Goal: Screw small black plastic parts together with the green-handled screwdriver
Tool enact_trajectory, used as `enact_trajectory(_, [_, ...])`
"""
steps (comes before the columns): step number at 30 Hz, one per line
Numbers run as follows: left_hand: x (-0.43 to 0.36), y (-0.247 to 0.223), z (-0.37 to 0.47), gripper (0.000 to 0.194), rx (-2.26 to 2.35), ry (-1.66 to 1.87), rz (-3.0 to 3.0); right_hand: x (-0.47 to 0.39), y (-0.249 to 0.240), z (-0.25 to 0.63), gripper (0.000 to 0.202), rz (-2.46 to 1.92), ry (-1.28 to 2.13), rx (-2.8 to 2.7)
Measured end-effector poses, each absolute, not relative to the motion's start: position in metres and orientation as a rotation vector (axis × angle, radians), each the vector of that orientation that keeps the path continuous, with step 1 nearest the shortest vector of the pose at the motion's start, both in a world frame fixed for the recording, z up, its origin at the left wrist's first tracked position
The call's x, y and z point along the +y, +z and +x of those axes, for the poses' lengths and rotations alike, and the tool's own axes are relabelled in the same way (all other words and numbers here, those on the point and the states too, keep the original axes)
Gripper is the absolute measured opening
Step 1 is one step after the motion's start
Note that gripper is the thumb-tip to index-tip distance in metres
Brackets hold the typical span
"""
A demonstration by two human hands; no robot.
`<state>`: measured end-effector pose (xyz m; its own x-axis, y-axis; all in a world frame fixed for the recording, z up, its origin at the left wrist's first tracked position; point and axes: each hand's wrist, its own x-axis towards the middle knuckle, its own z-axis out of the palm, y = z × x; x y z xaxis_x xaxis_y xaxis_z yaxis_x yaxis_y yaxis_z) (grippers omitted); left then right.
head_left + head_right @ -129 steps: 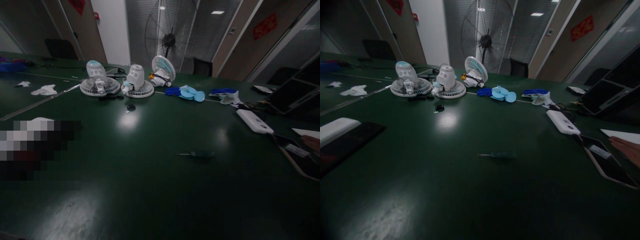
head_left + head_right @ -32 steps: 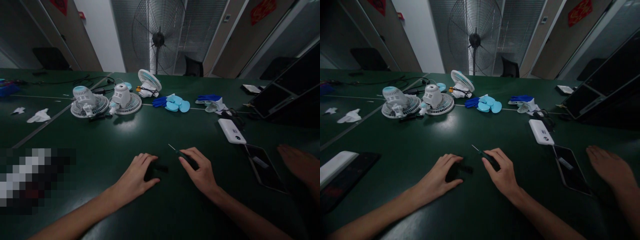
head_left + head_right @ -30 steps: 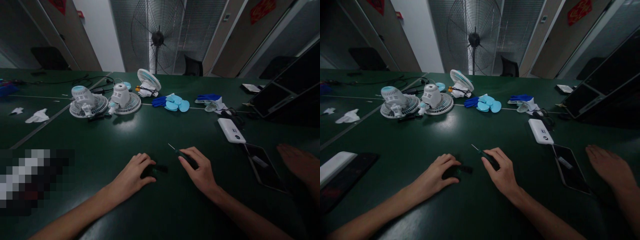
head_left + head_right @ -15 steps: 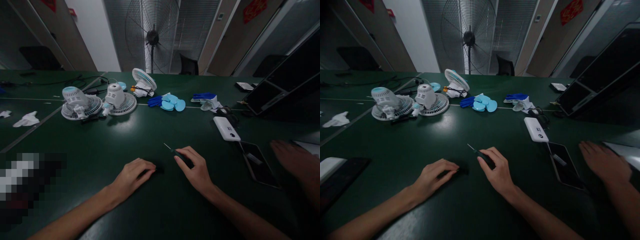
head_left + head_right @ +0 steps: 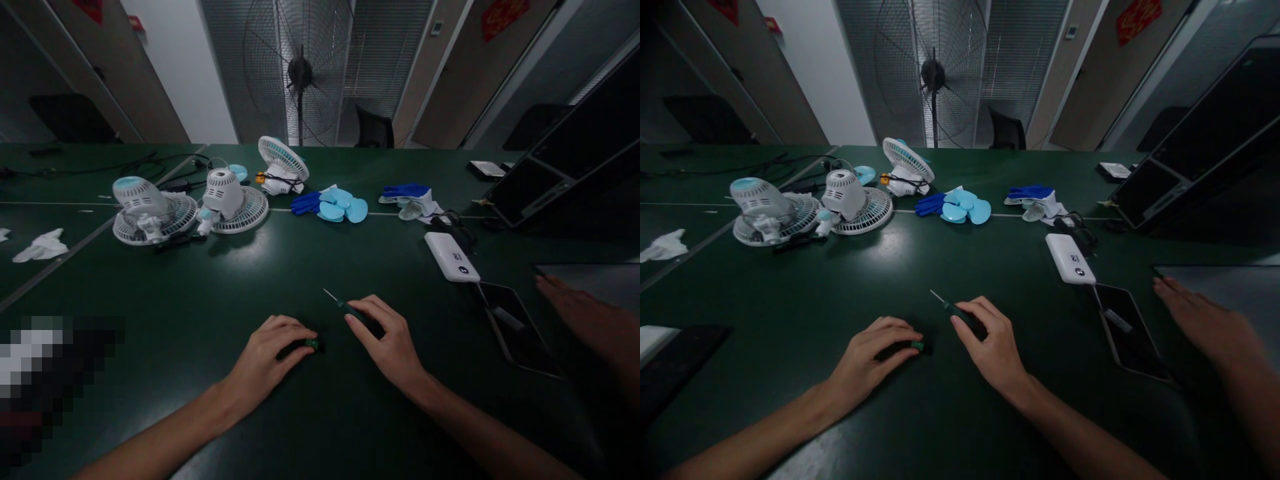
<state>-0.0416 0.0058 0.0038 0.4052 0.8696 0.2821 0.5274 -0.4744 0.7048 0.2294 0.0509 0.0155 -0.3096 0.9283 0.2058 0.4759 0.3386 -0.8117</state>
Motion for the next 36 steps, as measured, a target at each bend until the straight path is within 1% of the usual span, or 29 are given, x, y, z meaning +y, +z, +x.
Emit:
enact_trajectory(7, [0.008, 0.001, -0.04, 0.025, 1.196, 0.835, 2.153, 0.051, 0.014, 0.23, 0.021, -1.227, 0.883, -1.923])
enact_trajectory(12, [0.007, 0.002, -0.039, 0.034, 1.214, 0.748, 2.178, 0.051, 0.013, 0.229, 0.021, -1.224, 0.887, -1.939])
enact_trajectory(16, [0.019, 0.003, -0.054, 0.02, 1.27, 0.7, 2.225, 0.051, 0.012, 0.229, 0.024, -1.204, 0.86, -1.975])
enact_trajectory(18, [0.03, 0.004, -0.067, 0.017, 1.351, 0.695, 2.208, 0.05, 0.011, 0.229, 0.028, -1.19, 0.835, -2.045])
enact_trajectory(21, [0.042, 0.006, -0.083, 0.016, 1.41, 0.688, 2.15, 0.049, 0.01, 0.227, 0.031, -1.167, 0.798, -2.162])
enact_trajectory(25, [0.043, 0.008, -0.085, 0.016, 1.334, 0.635, 2.156, 0.049, 0.011, 0.223, 0.034, -1.137, 0.76, -2.242])
enact_trajectory(36, [0.038, 0.006, -0.081, 0.015, 1.273, 0.581, 2.18, 0.047, 0.01, 0.217, 0.033, -1.005, 0.676, -2.34])
